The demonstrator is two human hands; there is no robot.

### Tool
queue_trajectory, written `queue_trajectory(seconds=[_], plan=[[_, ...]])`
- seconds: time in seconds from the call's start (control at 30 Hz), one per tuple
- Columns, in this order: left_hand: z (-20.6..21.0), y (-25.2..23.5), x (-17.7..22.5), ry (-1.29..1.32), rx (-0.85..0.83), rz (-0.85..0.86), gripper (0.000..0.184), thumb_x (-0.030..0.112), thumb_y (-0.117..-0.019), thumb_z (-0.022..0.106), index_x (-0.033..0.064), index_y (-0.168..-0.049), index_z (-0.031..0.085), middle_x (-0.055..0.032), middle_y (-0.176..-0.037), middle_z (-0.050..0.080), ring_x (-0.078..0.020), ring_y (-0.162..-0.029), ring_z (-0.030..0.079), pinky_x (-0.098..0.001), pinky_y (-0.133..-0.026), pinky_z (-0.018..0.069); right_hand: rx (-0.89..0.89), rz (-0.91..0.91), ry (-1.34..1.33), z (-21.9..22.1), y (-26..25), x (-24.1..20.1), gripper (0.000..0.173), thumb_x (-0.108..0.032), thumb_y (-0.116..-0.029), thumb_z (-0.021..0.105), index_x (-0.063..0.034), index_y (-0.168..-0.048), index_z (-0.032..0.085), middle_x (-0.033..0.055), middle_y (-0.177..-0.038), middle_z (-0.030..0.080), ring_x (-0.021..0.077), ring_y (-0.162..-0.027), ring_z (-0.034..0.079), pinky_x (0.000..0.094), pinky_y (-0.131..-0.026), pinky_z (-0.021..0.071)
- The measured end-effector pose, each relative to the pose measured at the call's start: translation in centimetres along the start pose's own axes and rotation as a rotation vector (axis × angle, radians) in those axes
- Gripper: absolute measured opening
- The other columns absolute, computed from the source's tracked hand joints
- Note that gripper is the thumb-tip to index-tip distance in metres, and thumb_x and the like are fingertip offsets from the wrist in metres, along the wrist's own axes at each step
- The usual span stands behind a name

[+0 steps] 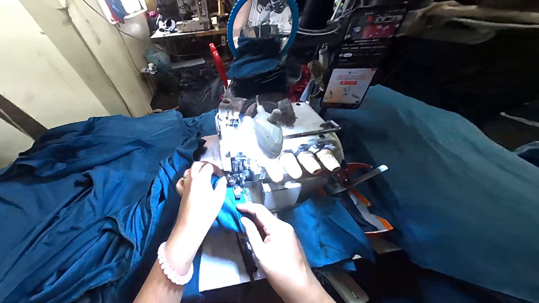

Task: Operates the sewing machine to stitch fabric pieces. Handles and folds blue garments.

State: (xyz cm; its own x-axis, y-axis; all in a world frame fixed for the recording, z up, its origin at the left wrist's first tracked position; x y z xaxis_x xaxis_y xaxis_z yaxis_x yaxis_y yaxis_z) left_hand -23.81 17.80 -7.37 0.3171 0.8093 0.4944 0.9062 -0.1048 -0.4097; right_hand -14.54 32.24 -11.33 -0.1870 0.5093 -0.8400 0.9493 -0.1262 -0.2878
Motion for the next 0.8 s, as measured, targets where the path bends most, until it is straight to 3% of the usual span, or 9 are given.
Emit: queue_trajectory(seconds=[0.17, 0.23, 0.3, 0.37, 0.43, 0.5, 0.6, 0.7, 0.8], plan=[[-1.6, 2.8, -0.6, 0.077, -0.009, 0.132, 0.033, 0.053, -0.0901, 0.063, 0.0229, -0.097, 0.074, 0.0023, -0.113, 0.069, -0.0249, -0.117, 0.061, -0.0634, -0.100, 0.0388, 0.041, -0.162, 0.122, -1.2, -1.0, -1.0, 0.027, -0.028, -0.1002, 0.058, -0.0194, -0.113, 0.079, -0.0020, -0.096, 0.072, 0.0076, -0.091, 0.068, 0.0271, -0.079, 0.0571], [-1.8, 3.6, -0.3, 0.099, 0.038, 0.196, 0.025, 0.046, -0.0913, 0.063, 0.0235, -0.091, 0.074, 0.0028, -0.108, 0.070, -0.0227, -0.114, 0.063, -0.0615, -0.102, 0.0388, 0.023, -0.256, 0.070, -1.3, -1.8, -1.5, 0.029, -0.038, -0.1000, 0.059, -0.0185, -0.105, 0.081, 0.0008, -0.101, 0.066, 0.0105, -0.100, 0.062, 0.0278, -0.086, 0.0530], [-2.7, 3.8, 0.5, 0.220, 0.158, 0.244, 0.021, 0.039, -0.0942, 0.063, 0.0214, -0.087, 0.072, 0.0045, -0.100, 0.070, -0.0152, -0.109, 0.063, -0.0471, -0.101, 0.0426, -0.067, -0.291, -0.059, -1.0, -2.3, -1.9, 0.034, -0.044, -0.0988, 0.063, -0.0145, -0.094, 0.079, 0.0037, -0.116, 0.066, 0.0086, -0.112, 0.059, 0.0261, -0.095, 0.0512], [-3.4, 3.3, 1.5, 0.343, 0.187, 0.282, 0.021, 0.037, -0.0971, 0.063, 0.0193, -0.088, 0.070, 0.0055, -0.098, 0.068, -0.0079, -0.108, 0.061, -0.0307, -0.099, 0.0472, -0.162, -0.264, -0.237, -0.5, -2.4, -2.3, 0.031, -0.034, -0.0982, 0.067, -0.0076, -0.083, 0.072, 0.0014, -0.103, 0.064, 0.0006, -0.095, 0.058, 0.0165, -0.082, 0.0495], [-3.0, 2.7, 1.8, 0.366, 0.097, 0.266, 0.020, 0.030, -0.0988, 0.060, 0.0155, -0.093, 0.073, 0.0031, -0.101, 0.070, -0.0073, -0.109, 0.063, -0.0275, -0.099, 0.0497, -0.222, -0.122, -0.327, -0.3, -2.0, -2.0, 0.023, -0.025, -0.0979, 0.066, -0.0050, -0.086, 0.069, -0.0020, -0.084, 0.064, -0.0011, -0.075, 0.059, 0.0155, -0.067, 0.0502], [-2.1, 2.0, 1.0, 0.273, -0.035, 0.233, 0.026, 0.025, -0.1018, 0.054, 0.0118, -0.103, 0.076, -0.0008, -0.107, 0.074, -0.0114, -0.109, 0.067, -0.0321, -0.099, 0.0530, -0.301, 0.069, -0.269, -0.5, -1.4, -1.3, 0.019, -0.024, -0.0976, 0.066, -0.0067, -0.101, 0.072, -0.0029, -0.082, 0.069, 0.0002, -0.069, 0.063, 0.0191, -0.062, 0.0531], [-1.4, 1.8, 0.1, 0.091, -0.266, 0.299, 0.031, 0.028, -0.1033, 0.052, 0.0145, -0.123, 0.071, -0.0010, -0.125, 0.071, -0.0219, -0.121, 0.064, -0.0510, -0.106, 0.0472, -0.405, 0.125, -0.216, -1.5, -1.0, -1.9, 0.020, -0.025, -0.0943, 0.070, -0.0051, -0.097, 0.070, -0.0026, -0.081, 0.067, -0.0012, -0.067, 0.059, 0.0188, -0.061, 0.0496], [-1.9, 1.8, 0.3, 0.008, -0.284, 0.409, 0.022, 0.026, -0.1013, 0.056, 0.0126, -0.106, 0.073, -0.0040, -0.113, 0.072, -0.0273, -0.111, 0.066, -0.0561, -0.096, 0.0489, -0.362, -0.033, -0.406, -1.7, -2.1, -2.9, 0.014, -0.017, -0.0962, 0.068, -0.0070, -0.088, 0.071, -0.0047, -0.080, 0.065, -0.0013, -0.068, 0.060, 0.0168, -0.062, 0.0515], [-3.0, 2.4, 1.2, 0.049, -0.305, 0.547, 0.018, 0.020, -0.0994, 0.057, 0.0089, -0.096, 0.070, -0.0090, -0.104, 0.070, -0.0306, -0.106, 0.066, -0.0563, -0.091, 0.0513, -0.157, -0.091, -0.553, -2.2, -3.8, -3.8, 0.010, -0.010, -0.0971, 0.064, -0.0048, -0.098, 0.072, -0.0005, -0.094, 0.072, 0.0070, -0.085, 0.071, 0.0269, -0.079, 0.0633]])
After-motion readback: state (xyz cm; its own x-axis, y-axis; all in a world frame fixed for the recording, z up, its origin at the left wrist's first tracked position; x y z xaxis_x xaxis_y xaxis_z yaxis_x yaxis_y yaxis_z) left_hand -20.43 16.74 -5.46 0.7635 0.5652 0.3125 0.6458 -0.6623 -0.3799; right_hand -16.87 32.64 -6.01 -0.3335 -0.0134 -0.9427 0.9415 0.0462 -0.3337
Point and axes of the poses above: each hand's wrist, its own y-axis away from the middle knuckle, its own z-axis out of the palm, x = y × z, the point moved 8 cm from there along -y, towards the middle knuckle
